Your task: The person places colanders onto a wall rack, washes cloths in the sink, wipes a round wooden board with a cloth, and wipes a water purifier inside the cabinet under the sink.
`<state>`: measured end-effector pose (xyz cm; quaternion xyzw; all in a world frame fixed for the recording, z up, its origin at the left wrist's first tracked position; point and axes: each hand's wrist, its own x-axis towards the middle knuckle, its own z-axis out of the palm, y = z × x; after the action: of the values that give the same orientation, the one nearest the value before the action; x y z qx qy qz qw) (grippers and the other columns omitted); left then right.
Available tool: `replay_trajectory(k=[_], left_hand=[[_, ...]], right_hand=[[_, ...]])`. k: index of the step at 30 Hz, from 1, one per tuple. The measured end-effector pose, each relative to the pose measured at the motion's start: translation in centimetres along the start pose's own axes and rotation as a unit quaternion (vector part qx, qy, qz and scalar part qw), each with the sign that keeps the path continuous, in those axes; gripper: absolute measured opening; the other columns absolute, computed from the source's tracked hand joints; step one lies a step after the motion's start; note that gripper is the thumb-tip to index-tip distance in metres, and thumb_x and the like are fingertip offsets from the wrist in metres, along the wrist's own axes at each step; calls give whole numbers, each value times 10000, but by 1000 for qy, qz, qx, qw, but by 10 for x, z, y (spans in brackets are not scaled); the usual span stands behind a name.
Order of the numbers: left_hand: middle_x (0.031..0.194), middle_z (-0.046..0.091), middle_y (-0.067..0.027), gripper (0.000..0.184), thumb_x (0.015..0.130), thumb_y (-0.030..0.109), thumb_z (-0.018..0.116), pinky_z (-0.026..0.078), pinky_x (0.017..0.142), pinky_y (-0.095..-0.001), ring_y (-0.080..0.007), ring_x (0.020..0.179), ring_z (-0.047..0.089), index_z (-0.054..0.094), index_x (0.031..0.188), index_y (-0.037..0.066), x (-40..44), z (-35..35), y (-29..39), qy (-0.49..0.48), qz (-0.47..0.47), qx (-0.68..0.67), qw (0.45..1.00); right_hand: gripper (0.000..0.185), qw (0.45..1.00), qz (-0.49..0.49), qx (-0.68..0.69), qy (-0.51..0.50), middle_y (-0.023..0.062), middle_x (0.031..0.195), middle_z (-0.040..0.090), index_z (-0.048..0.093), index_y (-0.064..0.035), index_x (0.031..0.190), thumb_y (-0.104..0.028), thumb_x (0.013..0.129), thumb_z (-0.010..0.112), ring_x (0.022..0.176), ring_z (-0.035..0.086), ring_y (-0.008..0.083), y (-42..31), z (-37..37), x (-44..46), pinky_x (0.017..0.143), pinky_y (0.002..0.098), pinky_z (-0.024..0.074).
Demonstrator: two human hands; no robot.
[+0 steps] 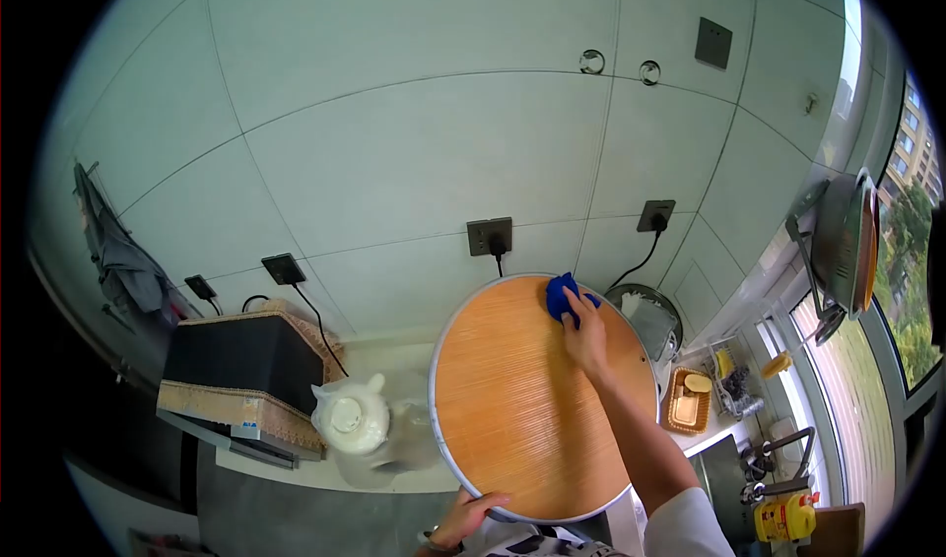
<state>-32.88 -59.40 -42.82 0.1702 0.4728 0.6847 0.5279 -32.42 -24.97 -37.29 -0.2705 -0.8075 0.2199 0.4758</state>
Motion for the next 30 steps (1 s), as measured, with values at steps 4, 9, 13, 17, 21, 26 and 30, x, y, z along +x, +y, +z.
replay_trajectory(k=[4,9,13,17,21,26,30], left_hand=[[1050,662,-78,287,862,6,634,492,848,-278,-156,980,613,602,1145,-31,0,32,13,43,10,64,997],[1022,670,-94,247,883,15,616,489,875,-281,-148,973,617,614,1121,-50,3,34,2,64,40,-3,997],[1012,679,-105,229,860,7,641,505,829,-287,-146,941,630,630,1081,-54,0,39,6,78,59,17,995],[1095,649,-96,369,827,20,679,492,861,-307,-177,986,617,563,1172,-43,6,42,6,73,60,86,992],[1014,676,-92,266,832,17,670,501,811,-286,-159,920,630,616,1082,-57,15,43,1,89,68,89,990],[954,691,-92,178,843,15,658,503,777,-277,-142,867,634,658,1003,-65,11,46,13,101,78,37,991],[952,689,-91,183,843,18,662,503,780,-275,-141,874,633,656,1005,-66,20,53,19,99,98,45,989]], right_hand=[[389,959,-84,150,-224,149,1204,594,612,-71,1166,43,796,576,1062,582,324,-104,-30,-46,922,397,458],[429,919,-240,162,-269,187,1252,555,608,-102,1203,56,815,513,1168,512,360,-102,-12,-51,989,435,418],[359,996,11,80,-34,201,1173,589,601,-14,1140,74,807,501,1094,530,391,-20,25,29,937,421,445],[349,961,-89,176,-194,185,1134,600,606,-76,1169,28,844,534,968,572,340,-74,5,-5,832,409,471],[400,885,-204,255,-331,184,1208,571,623,-101,1155,73,802,553,1155,532,333,-119,-12,-49,1032,413,398],[416,973,-37,180,-142,211,1113,587,612,-81,1169,94,813,487,975,559,412,-18,42,31,894,431,470],[446,945,-161,160,-234,201,1133,588,588,-36,1176,115,779,455,1034,545,398,-57,23,7,935,453,437]])
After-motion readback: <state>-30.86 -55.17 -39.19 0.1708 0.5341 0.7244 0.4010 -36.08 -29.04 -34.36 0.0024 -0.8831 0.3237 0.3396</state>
